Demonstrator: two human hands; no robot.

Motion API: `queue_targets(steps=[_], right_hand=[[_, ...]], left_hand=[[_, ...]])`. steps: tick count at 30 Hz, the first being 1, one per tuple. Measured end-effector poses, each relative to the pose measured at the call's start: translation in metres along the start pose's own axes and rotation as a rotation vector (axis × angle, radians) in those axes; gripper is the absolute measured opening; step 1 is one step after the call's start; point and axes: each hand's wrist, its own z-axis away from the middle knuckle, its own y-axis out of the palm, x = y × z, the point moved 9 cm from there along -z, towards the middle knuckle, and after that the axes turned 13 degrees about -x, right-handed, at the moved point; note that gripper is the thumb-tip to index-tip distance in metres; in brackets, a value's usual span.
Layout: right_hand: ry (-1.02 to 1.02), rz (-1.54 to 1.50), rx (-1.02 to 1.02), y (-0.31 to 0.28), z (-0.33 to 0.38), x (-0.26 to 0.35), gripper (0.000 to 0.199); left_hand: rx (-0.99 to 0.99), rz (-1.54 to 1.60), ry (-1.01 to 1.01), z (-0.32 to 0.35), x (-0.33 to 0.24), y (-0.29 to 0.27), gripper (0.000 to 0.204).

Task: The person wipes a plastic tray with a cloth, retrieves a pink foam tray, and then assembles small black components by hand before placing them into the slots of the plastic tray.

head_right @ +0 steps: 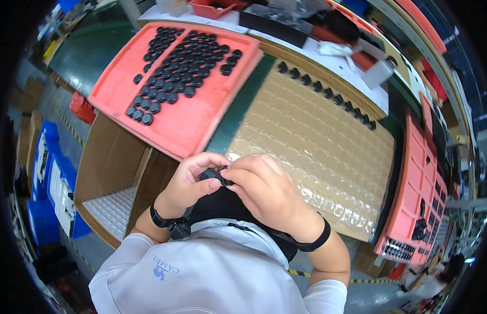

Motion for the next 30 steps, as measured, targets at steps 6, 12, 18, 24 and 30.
queue_targets(steps=[6,12,18,24,30], right_hand=[[0.685,-0.920,-0.392,-0.042,0.075,-0.050,0.025],[0.884,-1.462,-0.598,-0.050,0.126,-0.064,0.031],[0.786,-0.819,-0.768,-0.091,0.140,-0.056,0.030],[0.595,-0.379,-0.581,-0.095,0.133,-0.050,0.025],[0.700,-0.777,-0.651,-0.086,0.138,-0.063,0.022]], left_hand=[[0.173,0.185,-0.205,-0.007,0.024,0.062,0.045],[0.179,0.077,-0.035,-0.013,0.023,0.103,0.040],[0.178,-0.446,0.470,-0.009,-0.001,0.128,0.040],[0.196,-0.545,0.560,-0.003,-0.002,0.144,0.043],[0.184,-0.537,0.550,-0.001,-0.002,0.141,0.044]])
